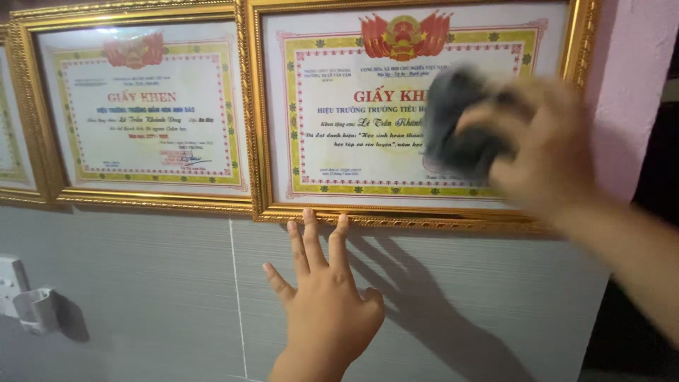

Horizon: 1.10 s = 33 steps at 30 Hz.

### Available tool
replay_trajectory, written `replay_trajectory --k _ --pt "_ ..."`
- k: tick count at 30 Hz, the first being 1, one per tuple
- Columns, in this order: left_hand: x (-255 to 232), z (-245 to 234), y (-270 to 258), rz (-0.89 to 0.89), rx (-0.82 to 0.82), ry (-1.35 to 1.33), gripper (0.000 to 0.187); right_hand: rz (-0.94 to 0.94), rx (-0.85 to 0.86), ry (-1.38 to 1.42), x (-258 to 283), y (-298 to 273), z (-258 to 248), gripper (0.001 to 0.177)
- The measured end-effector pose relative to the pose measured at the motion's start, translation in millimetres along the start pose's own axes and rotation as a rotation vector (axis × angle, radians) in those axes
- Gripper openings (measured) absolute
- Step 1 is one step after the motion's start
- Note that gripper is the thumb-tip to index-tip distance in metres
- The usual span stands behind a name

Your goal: Cleaning the frames of certificates mounted on the wall with a cloth.

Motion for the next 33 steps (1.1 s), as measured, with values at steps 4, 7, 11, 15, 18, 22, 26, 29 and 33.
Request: replay_trajectory --k 4,7,11,15,18,22,26,29,33 --pt "0 1 0 -0.009 0.018 -0.008 0.107 0.106 -0.047 -0.036 -52 25 5 0.051" --pt "-2 0 0 0.025 -0.014 0.008 0.107 0.158 0.000 0.074 -54 20 16 0.038" --pt "-3 -1 1 -0.001 0.015 0.007 0.110 0.176 0.004 0.088 -1 -9 4 0.045" --pt "-1 3 1 0.027 -0.047 0.003 0.109 0.138 0.156 0.168 35 -61 7 0.051" --pt "0 5 2 0.048 -0.078 0.020 0.109 0.136 0.158 0.246 29 -60 8 0.048" --pt "0 7 3 0.028 -0.049 0.036 0.109 0.067 0.046 0.053 -9 -13 -1 0.050" --pt "-2 4 1 0.042 -0.047 -0.034 0.108 0.149 -0.068 0.052 -55 30 0 0.040" --pt "-5 -2 -2 -0.023 0.078 -0.021 0.106 0.112 -0.069 -0.011 -51 37 -2 0.034" --pt "-9 -10 -6 -0.101 0.194 0.032 0.103 0.344 0.031 -0.004 -6 11 -24 0.052"
Point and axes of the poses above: each hand's wrist, its own y-axis towards the middle knuckle, its own z-axis out of the palm, x = y × z, the point moved 6 cm from there along y, towards the middle knuckle, and after that the axes turned 3 degrees about x, right-handed, at the moved point
